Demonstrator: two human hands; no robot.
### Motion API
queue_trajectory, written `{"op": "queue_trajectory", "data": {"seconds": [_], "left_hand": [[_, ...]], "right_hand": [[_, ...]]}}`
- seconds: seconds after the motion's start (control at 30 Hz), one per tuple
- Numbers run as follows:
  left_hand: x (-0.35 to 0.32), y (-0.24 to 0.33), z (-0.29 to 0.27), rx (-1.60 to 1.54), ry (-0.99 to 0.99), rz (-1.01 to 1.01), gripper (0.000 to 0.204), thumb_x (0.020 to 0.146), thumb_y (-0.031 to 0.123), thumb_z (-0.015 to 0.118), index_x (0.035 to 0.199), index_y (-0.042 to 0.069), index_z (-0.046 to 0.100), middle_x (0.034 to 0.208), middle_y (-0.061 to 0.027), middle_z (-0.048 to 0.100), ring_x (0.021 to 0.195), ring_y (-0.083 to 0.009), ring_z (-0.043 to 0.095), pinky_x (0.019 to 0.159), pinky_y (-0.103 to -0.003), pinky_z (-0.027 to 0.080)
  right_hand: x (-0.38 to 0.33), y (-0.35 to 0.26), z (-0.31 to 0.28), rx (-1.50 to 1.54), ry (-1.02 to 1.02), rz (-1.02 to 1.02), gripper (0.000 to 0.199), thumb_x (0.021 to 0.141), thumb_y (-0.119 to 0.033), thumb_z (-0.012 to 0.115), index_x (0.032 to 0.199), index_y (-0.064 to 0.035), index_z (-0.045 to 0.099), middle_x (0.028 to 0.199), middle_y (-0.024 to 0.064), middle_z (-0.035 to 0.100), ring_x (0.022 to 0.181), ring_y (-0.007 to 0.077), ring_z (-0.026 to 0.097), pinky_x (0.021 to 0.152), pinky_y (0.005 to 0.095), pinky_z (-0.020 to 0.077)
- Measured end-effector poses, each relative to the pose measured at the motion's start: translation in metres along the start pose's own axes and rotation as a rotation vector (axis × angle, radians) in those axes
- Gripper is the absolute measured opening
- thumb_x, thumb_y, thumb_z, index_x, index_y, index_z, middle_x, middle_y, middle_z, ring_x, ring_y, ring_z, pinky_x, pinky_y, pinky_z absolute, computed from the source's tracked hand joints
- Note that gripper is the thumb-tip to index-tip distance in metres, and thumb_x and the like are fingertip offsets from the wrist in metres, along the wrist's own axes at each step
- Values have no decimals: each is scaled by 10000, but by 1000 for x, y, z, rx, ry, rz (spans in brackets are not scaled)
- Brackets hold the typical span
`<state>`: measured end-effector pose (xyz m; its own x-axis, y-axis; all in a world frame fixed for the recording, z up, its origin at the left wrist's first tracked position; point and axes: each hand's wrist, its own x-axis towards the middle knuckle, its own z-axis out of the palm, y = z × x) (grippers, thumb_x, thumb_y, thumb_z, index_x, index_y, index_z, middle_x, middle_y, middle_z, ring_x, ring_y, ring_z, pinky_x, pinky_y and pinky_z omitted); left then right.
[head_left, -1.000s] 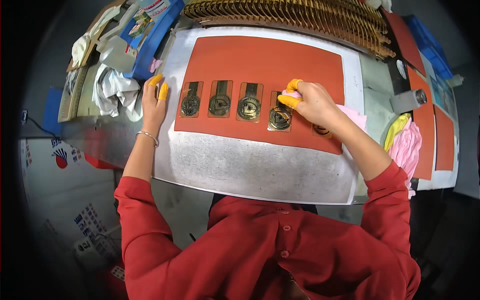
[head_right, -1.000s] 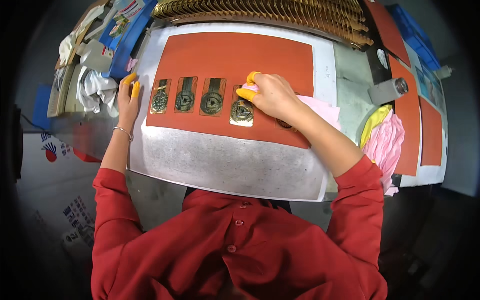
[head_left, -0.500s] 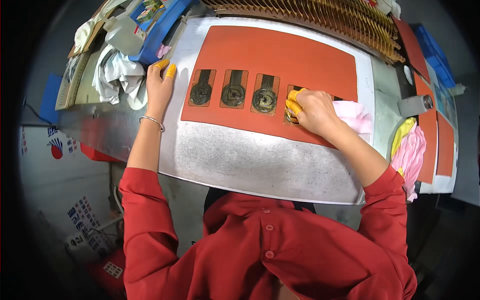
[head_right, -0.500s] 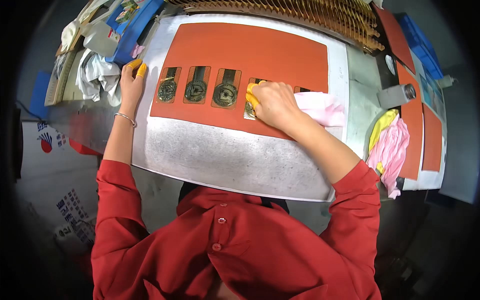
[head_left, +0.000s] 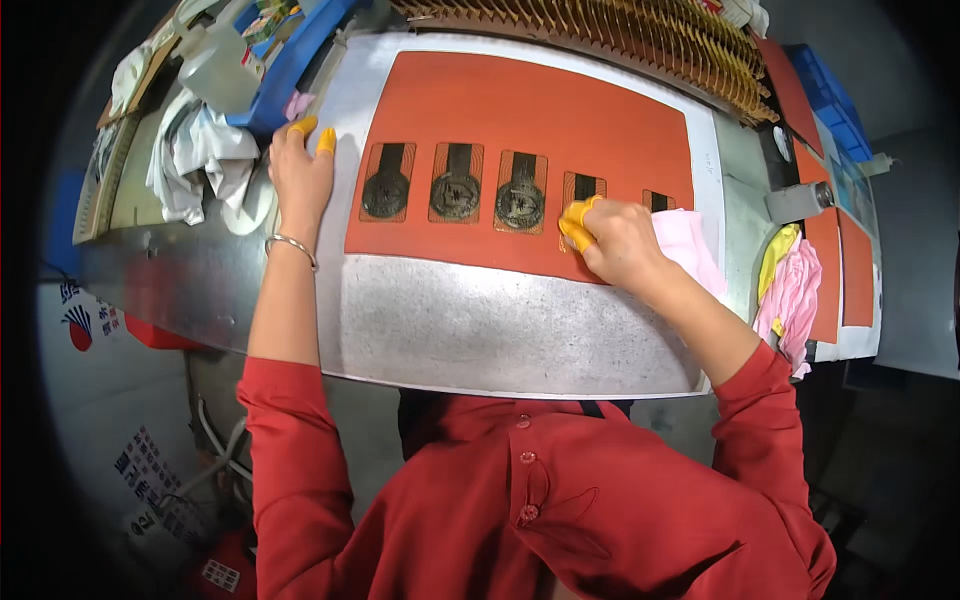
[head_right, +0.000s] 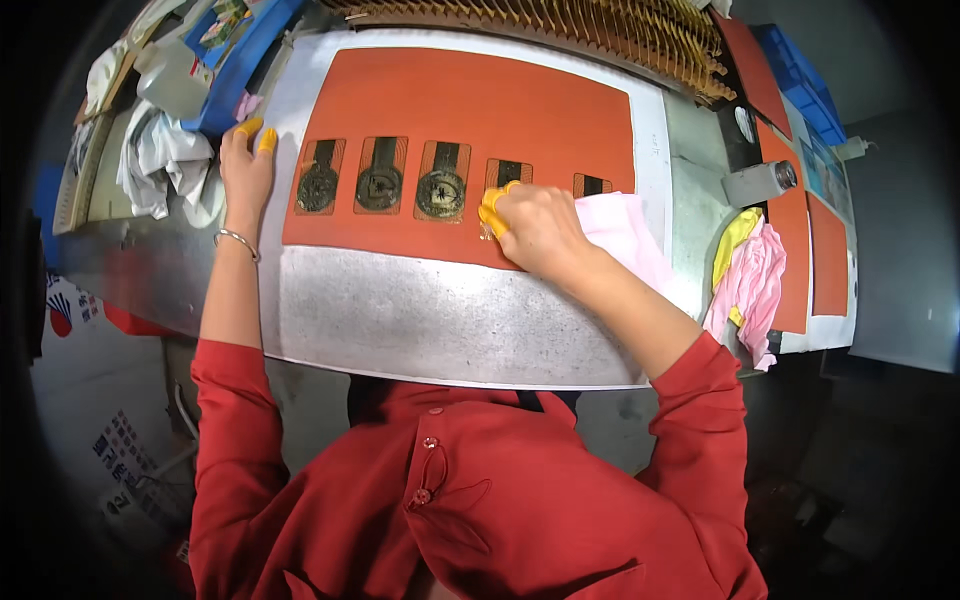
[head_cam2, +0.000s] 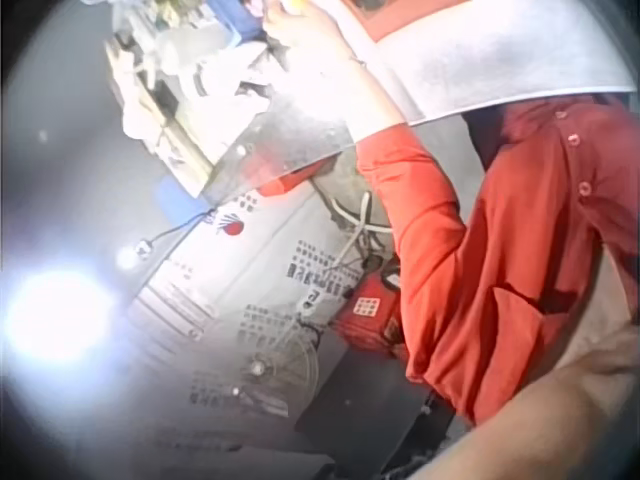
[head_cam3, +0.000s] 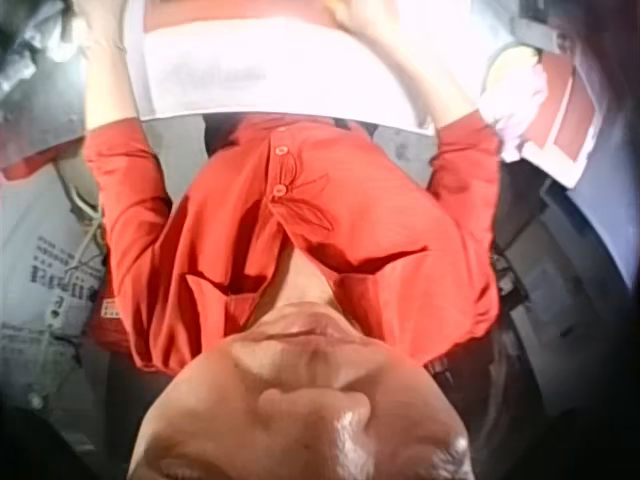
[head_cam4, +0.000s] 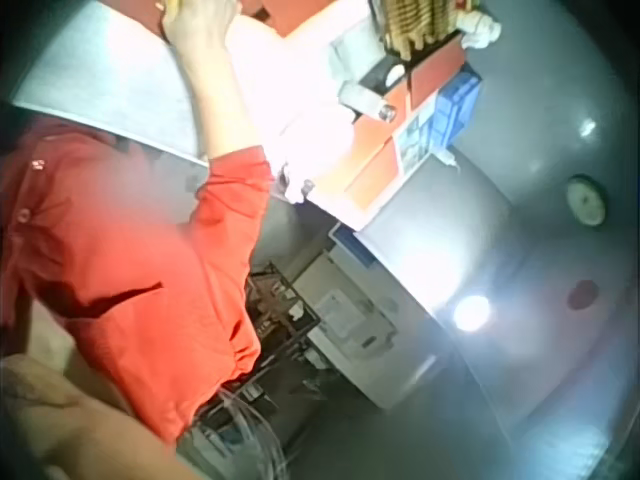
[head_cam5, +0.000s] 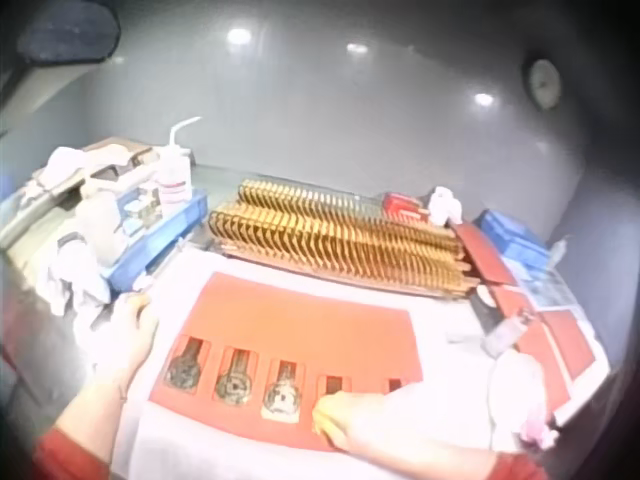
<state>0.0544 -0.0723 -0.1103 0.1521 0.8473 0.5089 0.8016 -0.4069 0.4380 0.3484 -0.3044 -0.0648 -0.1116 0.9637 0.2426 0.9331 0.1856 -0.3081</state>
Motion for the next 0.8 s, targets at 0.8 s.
{"op": "queue_trajectory", "data": {"seconds": [0.8], "left_hand": [[1, -6, 2, -40, 24, 1, 288, 801, 233, 605, 996, 22, 617, 1060, -147, 566, 994, -310, 519, 871, -387, 399]], "right_hand": [[5, 24, 0, -11, -36, -121, 55, 703, -89, 636, 689, -48, 601, 598, 139, 553, 567, 318, 559, 515, 397, 449]]}}
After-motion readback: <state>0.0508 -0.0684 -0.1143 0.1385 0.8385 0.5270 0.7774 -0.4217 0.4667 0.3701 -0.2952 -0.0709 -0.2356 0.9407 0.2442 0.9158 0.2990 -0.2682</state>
